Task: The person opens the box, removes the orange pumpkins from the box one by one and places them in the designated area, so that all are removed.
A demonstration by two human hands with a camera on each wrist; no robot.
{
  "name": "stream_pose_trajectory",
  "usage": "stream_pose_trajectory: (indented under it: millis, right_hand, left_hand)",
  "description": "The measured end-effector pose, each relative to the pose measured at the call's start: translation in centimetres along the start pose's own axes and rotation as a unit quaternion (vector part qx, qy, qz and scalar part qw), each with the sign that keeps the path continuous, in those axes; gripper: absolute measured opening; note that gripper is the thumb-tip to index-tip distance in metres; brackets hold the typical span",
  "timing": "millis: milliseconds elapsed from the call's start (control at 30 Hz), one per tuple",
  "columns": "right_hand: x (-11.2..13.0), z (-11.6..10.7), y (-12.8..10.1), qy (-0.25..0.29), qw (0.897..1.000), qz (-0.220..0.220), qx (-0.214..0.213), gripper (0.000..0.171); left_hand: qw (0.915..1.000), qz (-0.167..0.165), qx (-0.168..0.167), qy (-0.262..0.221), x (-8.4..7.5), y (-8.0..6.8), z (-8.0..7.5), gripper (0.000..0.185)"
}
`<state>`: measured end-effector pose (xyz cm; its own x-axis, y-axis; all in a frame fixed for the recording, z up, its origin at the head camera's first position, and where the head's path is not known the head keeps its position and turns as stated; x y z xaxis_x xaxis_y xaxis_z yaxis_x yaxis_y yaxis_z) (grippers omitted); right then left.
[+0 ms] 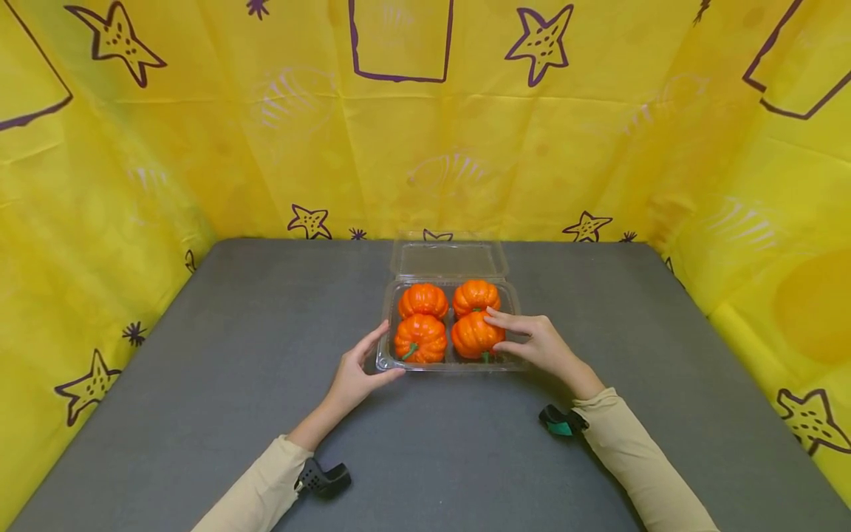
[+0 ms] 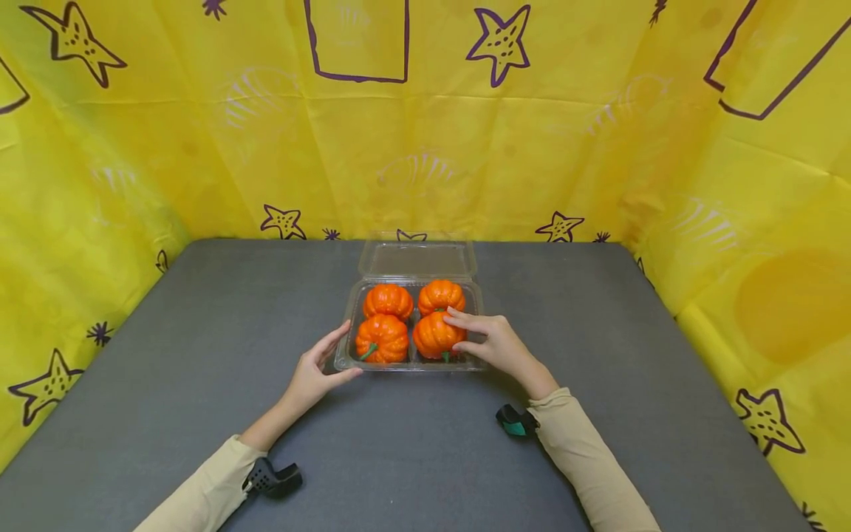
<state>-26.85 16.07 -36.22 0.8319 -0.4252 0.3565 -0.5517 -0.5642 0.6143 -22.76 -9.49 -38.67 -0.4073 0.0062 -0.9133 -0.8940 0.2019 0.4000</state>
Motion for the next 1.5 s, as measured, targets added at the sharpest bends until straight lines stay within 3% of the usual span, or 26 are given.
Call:
stream_pose_trajectory:
  millis: [300,600,933,1133,1367,1500]
  right_hand:
    - [1.0,-1.9,0.6,0.029,0.999,0.026,-0.035,0.048]
    - [1.7,-2.9,1.0,0.049,0.996,0.065,-0.039,0.044]
    - [0.5,-2.4,0.7,0.145,0.980,0.136,-0.016,0.037]
    - [0.4,-2.0,0.5,0.196,0.970,0.141,0.006,0.039]
    - [0.7,-1.7,0.5,0.181,0.977,0.107,0.036,0.041]
    - [0.8,-1.6,0.5,0.191,0.975,0.096,0.062,0.046]
  left_hand:
    - [1.0000,0.002,-0.001,0.001,0.0,0.0,0.0,0.069]
    - [0.9998,0.019,0.000,0.005,0.0,0.1,0.0,0.069]
    - [0.9998,0.019,0.001,0.009,-0.1,0.1,0.0,0.069]
    - [0.9999,0.015,0.003,0.007,-0.1,0.0,0.0,0.069]
    - [0.9999,0.008,0.002,0.010,-0.1,0.0,0.0,0.069]
    - [0.9999,0.007,0.004,0.011,0.0,0.0,0.1,0.069]
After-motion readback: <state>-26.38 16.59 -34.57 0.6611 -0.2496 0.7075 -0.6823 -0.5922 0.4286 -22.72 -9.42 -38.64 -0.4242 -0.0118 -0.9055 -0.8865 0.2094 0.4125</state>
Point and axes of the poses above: each hand's wrist, its own y-axis towards the middle knuckle, its own z-axis out of the palm, x = y × z, the point moved 8 cm from there along y, towards the middle knuckle, and after that the axes turned 12 degrees about -y, right-handed, at the moved point
